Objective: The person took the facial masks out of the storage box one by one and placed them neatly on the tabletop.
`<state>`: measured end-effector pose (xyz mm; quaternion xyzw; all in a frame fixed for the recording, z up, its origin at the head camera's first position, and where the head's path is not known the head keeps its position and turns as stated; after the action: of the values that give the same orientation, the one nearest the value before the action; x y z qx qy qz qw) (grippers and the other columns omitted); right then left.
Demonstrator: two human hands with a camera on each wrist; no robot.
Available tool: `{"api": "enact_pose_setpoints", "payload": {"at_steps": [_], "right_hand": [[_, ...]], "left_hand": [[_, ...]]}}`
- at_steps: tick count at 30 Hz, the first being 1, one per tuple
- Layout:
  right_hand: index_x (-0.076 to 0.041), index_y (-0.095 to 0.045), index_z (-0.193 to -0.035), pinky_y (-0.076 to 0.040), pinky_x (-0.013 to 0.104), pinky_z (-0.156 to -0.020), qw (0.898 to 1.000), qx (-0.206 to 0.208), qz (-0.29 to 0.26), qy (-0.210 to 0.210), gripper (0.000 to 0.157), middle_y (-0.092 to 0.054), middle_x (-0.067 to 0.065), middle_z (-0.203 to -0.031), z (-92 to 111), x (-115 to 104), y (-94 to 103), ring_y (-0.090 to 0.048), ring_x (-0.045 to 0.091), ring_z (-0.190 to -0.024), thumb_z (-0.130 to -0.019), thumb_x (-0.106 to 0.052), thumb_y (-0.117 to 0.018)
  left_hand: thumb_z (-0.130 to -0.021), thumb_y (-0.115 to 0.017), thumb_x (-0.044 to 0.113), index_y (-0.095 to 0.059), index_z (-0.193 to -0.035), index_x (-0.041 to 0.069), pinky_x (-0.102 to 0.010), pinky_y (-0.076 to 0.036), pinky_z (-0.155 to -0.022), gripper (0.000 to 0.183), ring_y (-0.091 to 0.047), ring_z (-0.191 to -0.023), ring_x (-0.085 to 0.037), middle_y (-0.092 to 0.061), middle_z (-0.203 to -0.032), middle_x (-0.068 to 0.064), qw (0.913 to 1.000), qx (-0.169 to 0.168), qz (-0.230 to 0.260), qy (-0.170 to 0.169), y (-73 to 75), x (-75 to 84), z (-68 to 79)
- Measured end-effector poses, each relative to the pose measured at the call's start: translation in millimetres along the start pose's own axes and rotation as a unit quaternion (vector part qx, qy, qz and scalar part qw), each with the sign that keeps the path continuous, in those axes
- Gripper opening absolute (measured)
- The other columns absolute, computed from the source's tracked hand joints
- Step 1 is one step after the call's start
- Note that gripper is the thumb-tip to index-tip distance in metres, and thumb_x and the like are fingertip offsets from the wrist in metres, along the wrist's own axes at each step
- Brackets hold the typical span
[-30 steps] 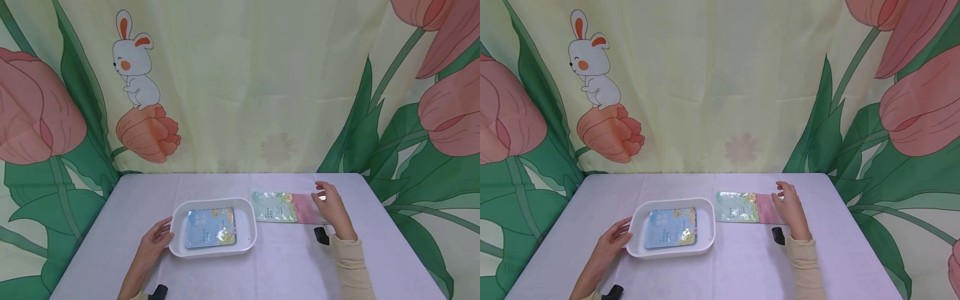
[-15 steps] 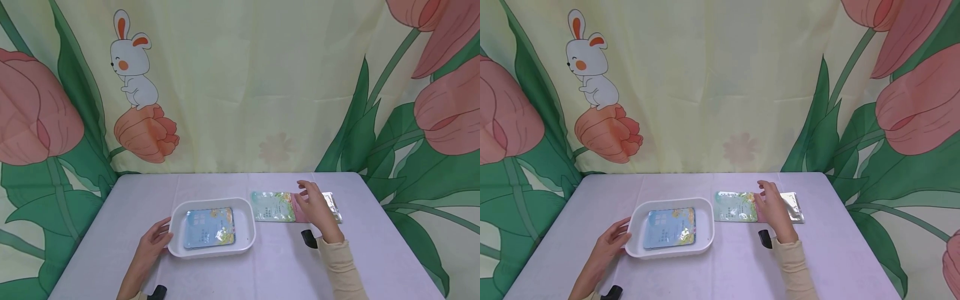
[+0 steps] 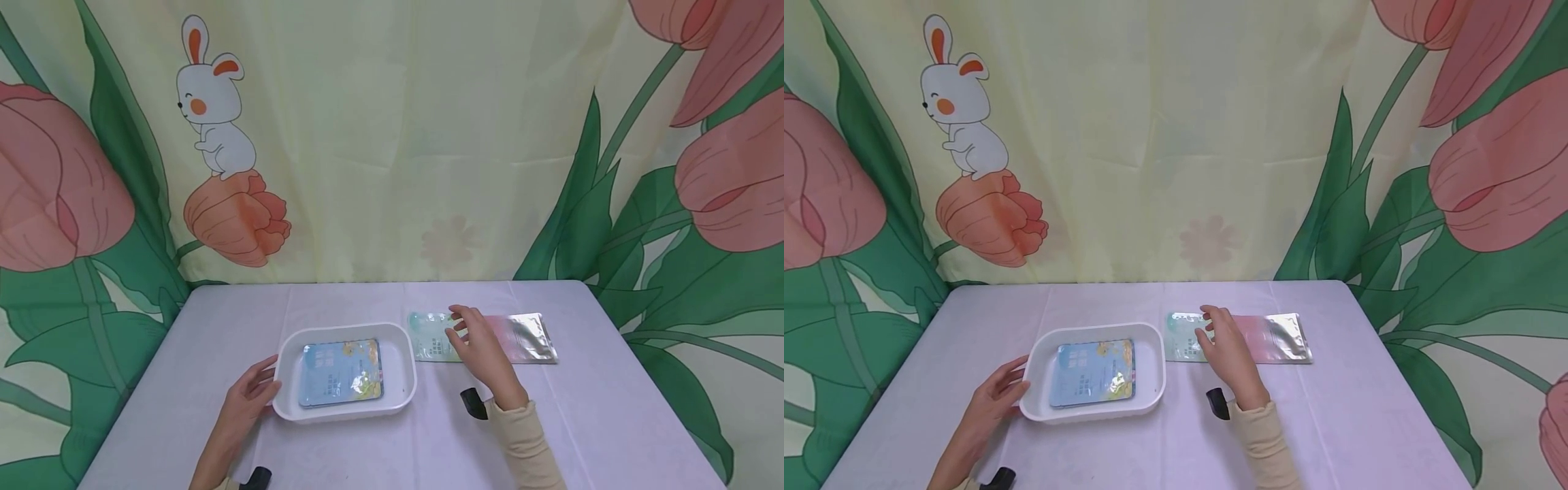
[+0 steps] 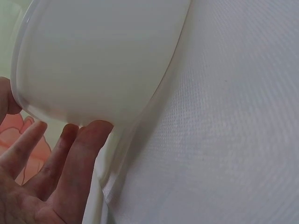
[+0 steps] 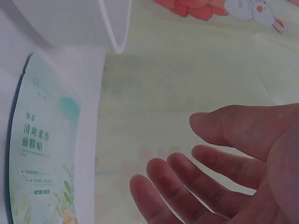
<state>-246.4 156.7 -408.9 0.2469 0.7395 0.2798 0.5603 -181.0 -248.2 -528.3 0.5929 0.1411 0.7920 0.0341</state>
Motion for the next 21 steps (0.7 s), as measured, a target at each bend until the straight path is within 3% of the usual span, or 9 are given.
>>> {"api": "enact_pose_setpoints", "payload": {"at_steps": [8,21], "right_hand": [[0.003,-0.053,-0.133,-0.056,0.047,-0.087,1.000,-0.006,-0.013,0.008,0.044,-0.059,0.017,-0.120,9.5,-12.1,-20.8,-0.059,0.032,-0.107,-0.092,-0.006,-0.067],[-0.001,-0.053,-0.132,-0.057,0.041,-0.084,0.999,-0.031,-0.016,0.016,0.042,-0.061,0.014,-0.117,19.6,-27.8,-48.7,-0.062,0.026,-0.100,-0.093,-0.007,-0.067]], "left_hand": [[-0.094,-0.069,0.031,-0.043,-0.147,0.024,-0.031,-0.059,-0.083,0.060,-0.057,-0.127,-0.031,-0.052,-0.144,-0.015,1.0000,-0.003,-0.001,0.002,0.5,-1.7,-0.5],[-0.094,-0.068,0.029,-0.043,-0.148,0.022,-0.030,-0.059,-0.084,0.059,-0.057,-0.127,-0.032,-0.052,-0.144,-0.016,1.0000,-0.004,-0.004,-0.005,-0.2,0.6,-0.4]]}}
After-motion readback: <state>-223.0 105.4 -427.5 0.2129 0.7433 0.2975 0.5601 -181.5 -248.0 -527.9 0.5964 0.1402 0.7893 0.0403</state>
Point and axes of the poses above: each hand's wrist, its own z-axis away from the middle knuckle, its own y-axis out of the back of the hand, x = y × z, the point moved 9 cm from there along -z, towards the middle knuckle
